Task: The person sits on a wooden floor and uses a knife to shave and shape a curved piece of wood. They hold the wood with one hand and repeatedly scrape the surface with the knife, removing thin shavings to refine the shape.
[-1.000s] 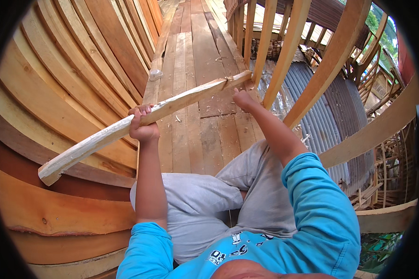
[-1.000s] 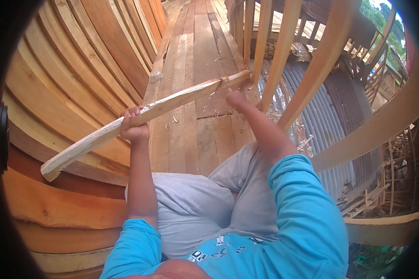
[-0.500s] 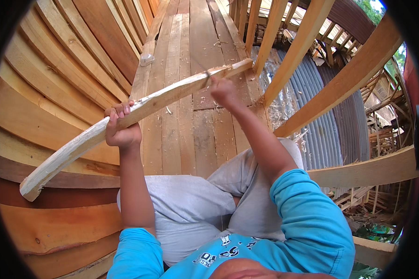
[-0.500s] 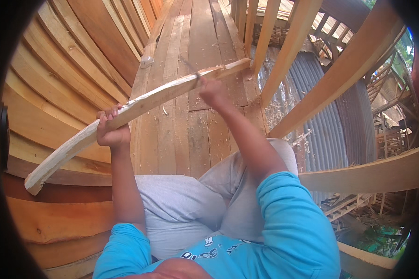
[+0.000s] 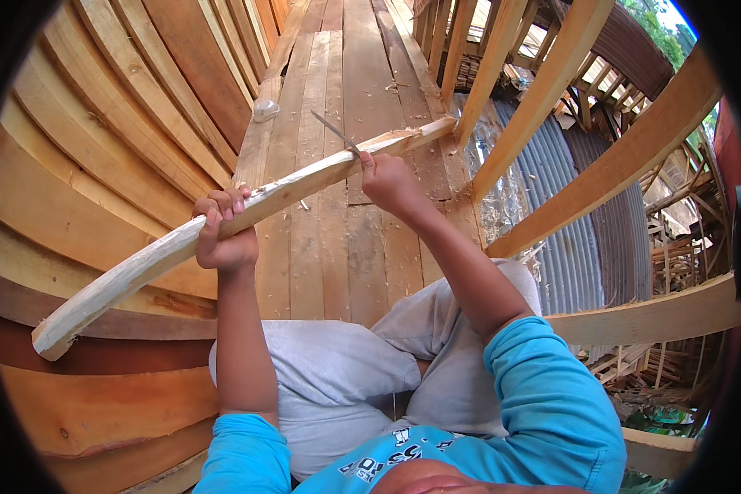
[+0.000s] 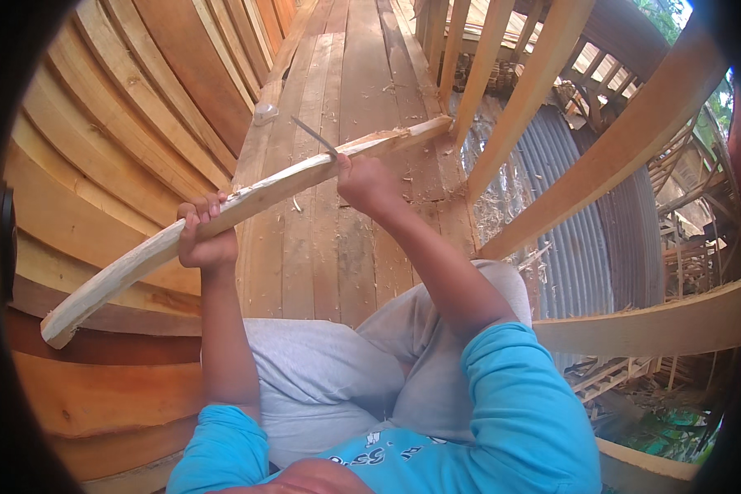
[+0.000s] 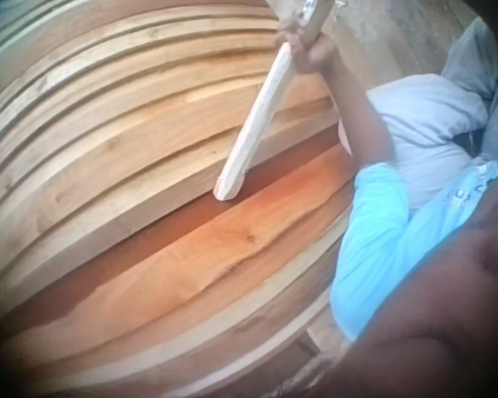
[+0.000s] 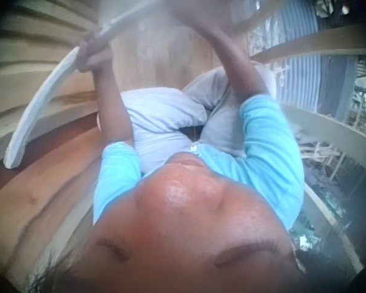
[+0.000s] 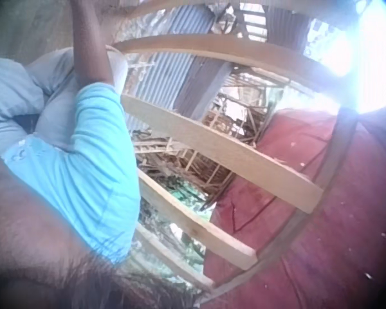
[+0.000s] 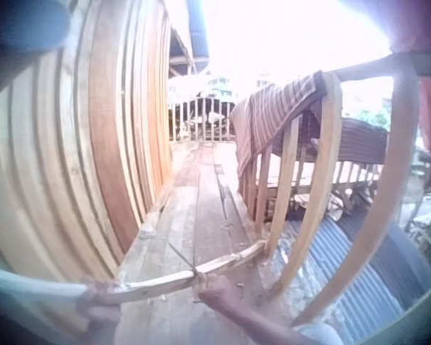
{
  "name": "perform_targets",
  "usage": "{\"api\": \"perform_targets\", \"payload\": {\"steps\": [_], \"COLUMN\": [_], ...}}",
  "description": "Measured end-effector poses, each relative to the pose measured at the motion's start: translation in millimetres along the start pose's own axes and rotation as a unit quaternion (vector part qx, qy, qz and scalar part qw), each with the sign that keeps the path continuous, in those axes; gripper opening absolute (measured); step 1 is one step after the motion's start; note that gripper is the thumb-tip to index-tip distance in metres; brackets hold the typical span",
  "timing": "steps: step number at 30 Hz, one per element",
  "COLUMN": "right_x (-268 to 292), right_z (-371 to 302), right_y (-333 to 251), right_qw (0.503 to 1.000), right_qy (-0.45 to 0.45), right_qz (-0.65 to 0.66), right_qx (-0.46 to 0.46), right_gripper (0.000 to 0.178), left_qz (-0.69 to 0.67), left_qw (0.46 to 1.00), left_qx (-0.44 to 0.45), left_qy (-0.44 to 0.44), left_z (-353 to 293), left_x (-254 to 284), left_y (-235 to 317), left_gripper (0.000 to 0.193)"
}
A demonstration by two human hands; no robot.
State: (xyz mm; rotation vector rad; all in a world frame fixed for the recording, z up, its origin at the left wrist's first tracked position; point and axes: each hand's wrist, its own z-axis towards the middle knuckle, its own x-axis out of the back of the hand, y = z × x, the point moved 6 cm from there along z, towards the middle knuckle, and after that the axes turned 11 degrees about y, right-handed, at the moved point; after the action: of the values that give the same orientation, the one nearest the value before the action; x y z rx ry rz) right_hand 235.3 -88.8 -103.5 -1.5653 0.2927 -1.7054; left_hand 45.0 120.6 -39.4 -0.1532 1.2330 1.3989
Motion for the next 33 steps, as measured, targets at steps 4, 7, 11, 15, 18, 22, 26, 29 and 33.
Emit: {"api": "perform_targets", "payload": {"steps": [4, 7, 11, 15, 18, 22, 26, 29, 33], "right_x": [4.1, 2.1, -3.3, -5.0, 14.3, 25.8, 12.4, 3.3, 38.6], "right_z": [12.0, 8.6, 12.8, 11.5, 37.4, 36.3, 37.4, 21.5, 9.2], "right_y": [42.9, 40.8, 47.3, 40.2, 170.5, 183.4, 179.1, 125.9, 93.6], "right_qw": [1.000, 0.997, 0.994, 0.995, 0.973, 0.988, 0.980, 0.954, 0.915], "right_qy": [0.014, 0.062, 0.086, 0.066, 0.108, 0.081, 0.062, -0.021, -0.065], "right_qz": [-0.017, -0.049, -0.061, -0.074, -0.075, -0.057, -0.008, 0.105, 0.191], "right_qx": [0.007, 0.000, -0.001, -0.031, -0.189, -0.115, -0.189, -0.279, -0.350], "right_gripper": [0.059, 0.058, 0.059, 0.059, 0.063, 0.065, 0.069, 0.068, 0.069], "left_qz": [-0.013, -0.015, -0.037, -0.039, -0.043, -0.007, -0.080, -0.082, -0.087], "left_qw": [0.999, 0.999, 0.997, 0.996, 0.999, 0.999, 0.996, 0.995, 0.995], "left_qx": [0.028, 0.023, 0.036, 0.024, 0.017, 0.000, 0.031, 0.033, 0.040], "left_qy": [0.015, 0.027, 0.061, 0.083, -0.005, -0.037, 0.033, 0.047, 0.024], "left_z": [-4.1, -6.5, -6.9, -4.2, -4.3, -14.7, 4.8, 2.8, -3.5], "left_x": [-3.3, 10.7, 11.6, 19.6, -15.0, -34.4, -20.8, -8.5, -16.3], "left_y": [-5.6, -15.3, -24.9, -18.7, -18.2, 3.0, 7.6, 17.9, 14.4], "left_gripper": [0.017, 0.017, 0.018, 0.015, 0.015, 0.016, 0.015, 0.015, 0.017]}}
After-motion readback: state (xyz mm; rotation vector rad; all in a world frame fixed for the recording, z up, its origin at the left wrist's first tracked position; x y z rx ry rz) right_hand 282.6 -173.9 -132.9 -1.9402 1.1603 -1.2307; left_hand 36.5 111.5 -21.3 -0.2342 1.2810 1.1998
